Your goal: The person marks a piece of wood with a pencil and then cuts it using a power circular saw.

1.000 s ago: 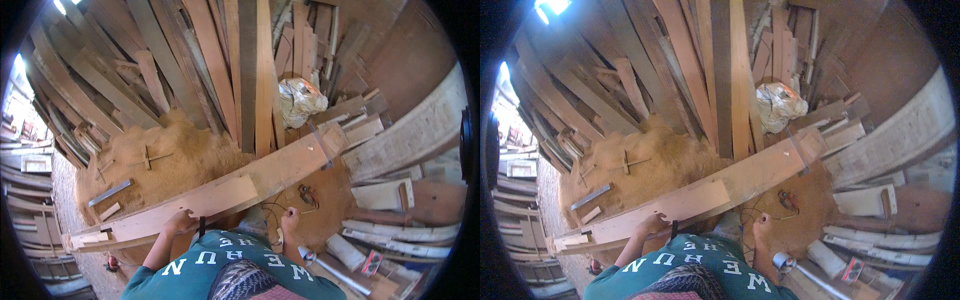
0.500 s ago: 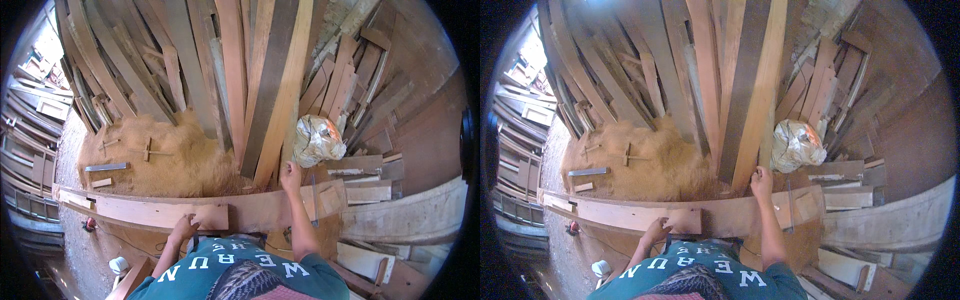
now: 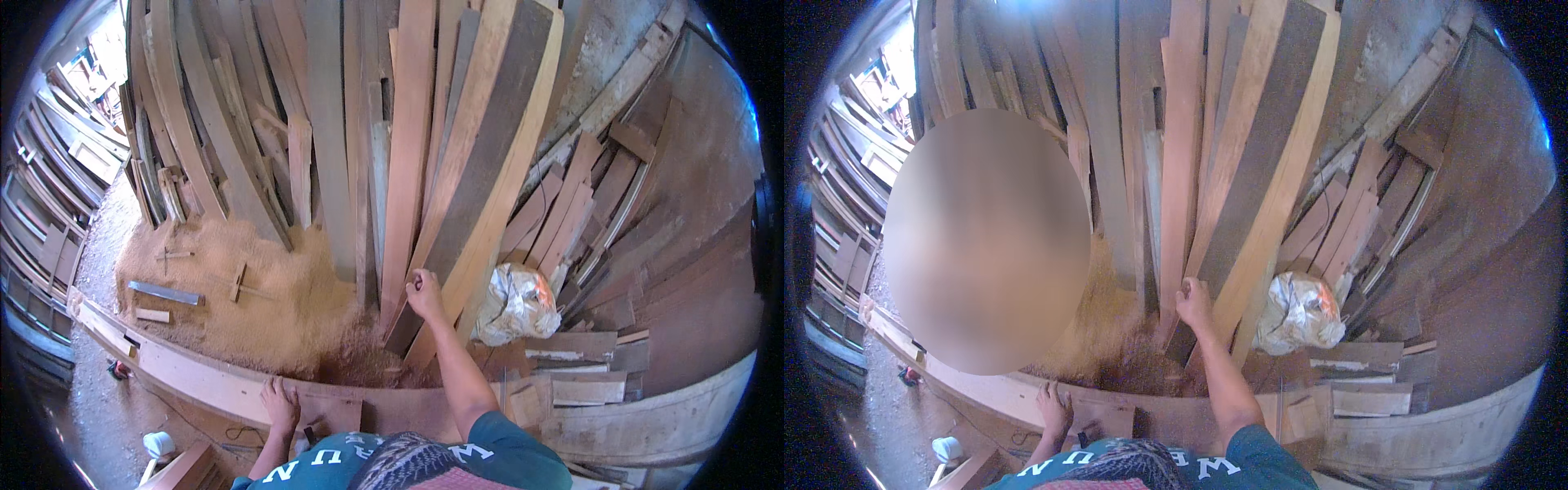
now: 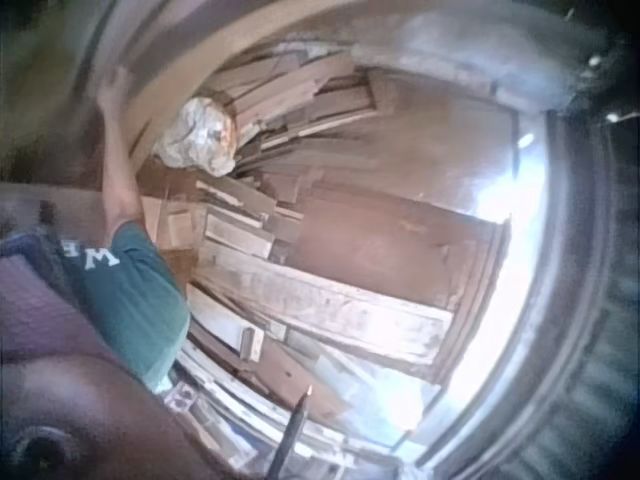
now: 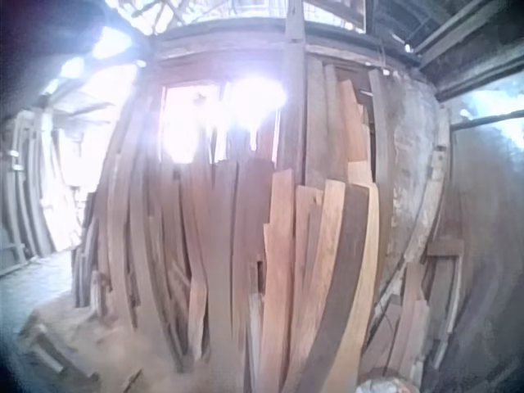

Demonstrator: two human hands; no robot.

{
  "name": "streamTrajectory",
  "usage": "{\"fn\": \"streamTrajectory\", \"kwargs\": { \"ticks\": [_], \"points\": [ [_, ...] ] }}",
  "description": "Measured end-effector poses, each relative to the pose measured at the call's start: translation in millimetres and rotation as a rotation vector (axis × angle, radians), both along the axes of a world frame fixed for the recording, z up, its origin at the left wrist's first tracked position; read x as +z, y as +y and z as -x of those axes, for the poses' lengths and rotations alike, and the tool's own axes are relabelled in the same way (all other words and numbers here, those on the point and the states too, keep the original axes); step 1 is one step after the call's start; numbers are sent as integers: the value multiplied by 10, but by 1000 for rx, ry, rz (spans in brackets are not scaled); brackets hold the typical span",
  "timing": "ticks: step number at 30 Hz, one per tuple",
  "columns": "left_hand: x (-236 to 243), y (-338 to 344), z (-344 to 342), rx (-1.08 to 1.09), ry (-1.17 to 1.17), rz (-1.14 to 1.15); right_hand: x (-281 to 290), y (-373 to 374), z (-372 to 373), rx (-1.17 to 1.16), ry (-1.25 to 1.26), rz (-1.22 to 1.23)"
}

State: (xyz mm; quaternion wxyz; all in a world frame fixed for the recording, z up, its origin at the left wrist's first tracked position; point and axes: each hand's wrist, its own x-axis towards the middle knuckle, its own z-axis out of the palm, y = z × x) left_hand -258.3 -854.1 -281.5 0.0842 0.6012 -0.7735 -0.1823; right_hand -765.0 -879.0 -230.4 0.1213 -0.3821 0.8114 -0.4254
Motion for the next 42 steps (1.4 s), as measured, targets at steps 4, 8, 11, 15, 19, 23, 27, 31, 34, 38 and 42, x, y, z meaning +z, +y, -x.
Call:
{"fn": "streamTrajectory", "kwargs": {
  "ticks": [4,8,11,15,19,23,27,31,34,38,42],
  "points": [
    [-66,-21,48,-119,-78,-82,90,-462,208,-157,97,49],
    [-166,-35,111,-103,-51,-174,321,-721,745,-460,322,203],
    [-291,-3,-6,-69,-47,-124,786,-966,734,-526,284,233],
    [-295,5,39,-72,0,-95,875,-1086,886,-457,356,234],
    [-284,-25,3,-46,-29,-86,822,-1271,344,-299,307,116],
    [-388,-19,17,-64,-55,-67,-69,-1112,-222,-35,238,129],
    [-347,-10,29,-63,-42,-67,-764,-446,-1158,334,61,-273],
    [-266,-15,-3,-35,-29,-66,-846,300,-1823,596,-149,-558],
    [-327,21,6,-40,-56,-38,-832,817,-1957,598,-98,-687],
    [-357,34,41,-41,-26,-28,-1020,1276,-1718,572,-76,-699],
    [-370,-18,8,-42,-21,3,-830,1327,-1658,476,-79,-767]
  ]
}}
